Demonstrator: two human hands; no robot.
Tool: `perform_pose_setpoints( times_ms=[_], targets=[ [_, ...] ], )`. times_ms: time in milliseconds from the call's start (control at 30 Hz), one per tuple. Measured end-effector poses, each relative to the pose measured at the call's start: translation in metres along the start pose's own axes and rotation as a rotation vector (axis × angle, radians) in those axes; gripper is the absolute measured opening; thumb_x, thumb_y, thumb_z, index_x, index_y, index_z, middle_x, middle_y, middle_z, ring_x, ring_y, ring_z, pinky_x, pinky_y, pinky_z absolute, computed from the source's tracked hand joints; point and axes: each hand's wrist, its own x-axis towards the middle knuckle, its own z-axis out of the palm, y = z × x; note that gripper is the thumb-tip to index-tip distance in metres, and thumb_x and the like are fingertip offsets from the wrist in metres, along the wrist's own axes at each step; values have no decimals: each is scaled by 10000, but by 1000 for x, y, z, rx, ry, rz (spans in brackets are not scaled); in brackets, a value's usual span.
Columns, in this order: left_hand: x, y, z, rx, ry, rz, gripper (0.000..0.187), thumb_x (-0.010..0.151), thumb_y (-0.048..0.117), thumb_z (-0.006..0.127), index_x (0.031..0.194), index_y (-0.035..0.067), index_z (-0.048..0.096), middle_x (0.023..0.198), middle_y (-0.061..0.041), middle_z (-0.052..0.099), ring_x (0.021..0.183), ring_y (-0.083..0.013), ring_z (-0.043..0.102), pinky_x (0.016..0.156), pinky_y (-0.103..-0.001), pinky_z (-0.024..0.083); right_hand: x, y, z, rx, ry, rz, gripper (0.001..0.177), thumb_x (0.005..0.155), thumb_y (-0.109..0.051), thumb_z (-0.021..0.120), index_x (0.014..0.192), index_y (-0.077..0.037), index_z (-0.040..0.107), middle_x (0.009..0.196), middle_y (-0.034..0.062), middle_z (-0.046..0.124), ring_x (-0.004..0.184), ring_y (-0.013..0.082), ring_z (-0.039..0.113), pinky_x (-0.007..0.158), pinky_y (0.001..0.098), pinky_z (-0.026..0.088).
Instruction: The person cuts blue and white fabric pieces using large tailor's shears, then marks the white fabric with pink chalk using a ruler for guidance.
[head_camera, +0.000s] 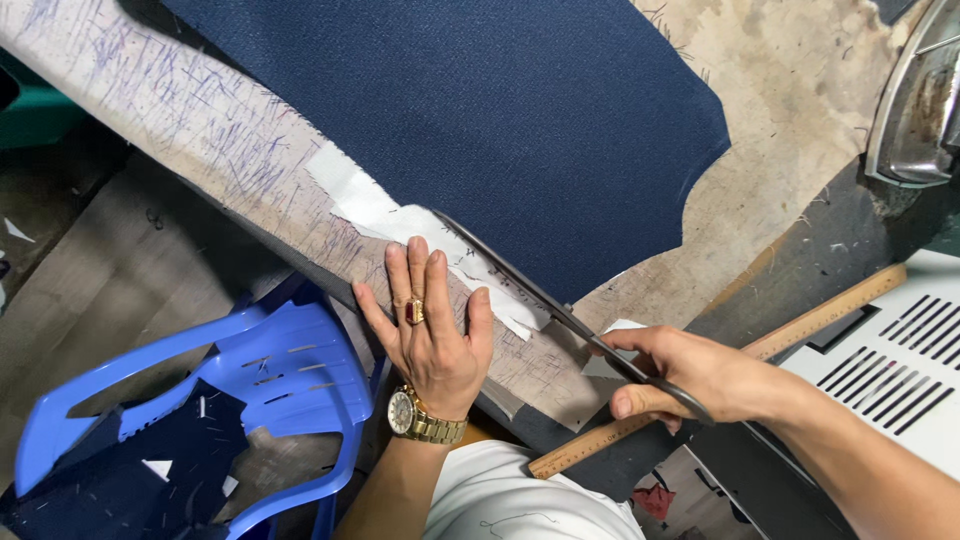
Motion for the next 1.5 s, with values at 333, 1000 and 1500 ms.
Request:
perform_pose_setpoints(
  times_ms=[333, 1000, 1500],
  targets=[
    [1, 0, -1, 7, -13, -1, 445, 1062, 295, 596, 1383, -1, 510, 1447, -250, 592, 1415, -422, 515, 1228, -644, 193, -3, -17, -11, -82, 0, -38, 437, 797, -531, 772, 1017, -160, 704, 496, 5, 585, 398, 89, 532, 416, 276, 417],
    [1, 0, 0, 11, -7, -5, 446, 1063, 296, 587, 1391, 6, 500, 1452, -247, 587, 1423, -406, 506, 1233, -632, 195, -9, -40, -33, -91, -37, 74, 465, 786, -487, 767, 1134, -180, 764, 402, 49, 599, 344, 120, 558, 420, 269, 446],
    [-2, -18, -25, -271, -62, 138, 469, 949, 82, 681, 1386, 20, 525, 1507, -290, 488, 1453, -439, 463, 1254, -658, 219, -58, 23, 51, 374, 1, 5, 711, 783, -486, 848, 1405, -169, 711, 561, 8, 619, 381, 49, 599, 336, 193, 514]
  ],
)
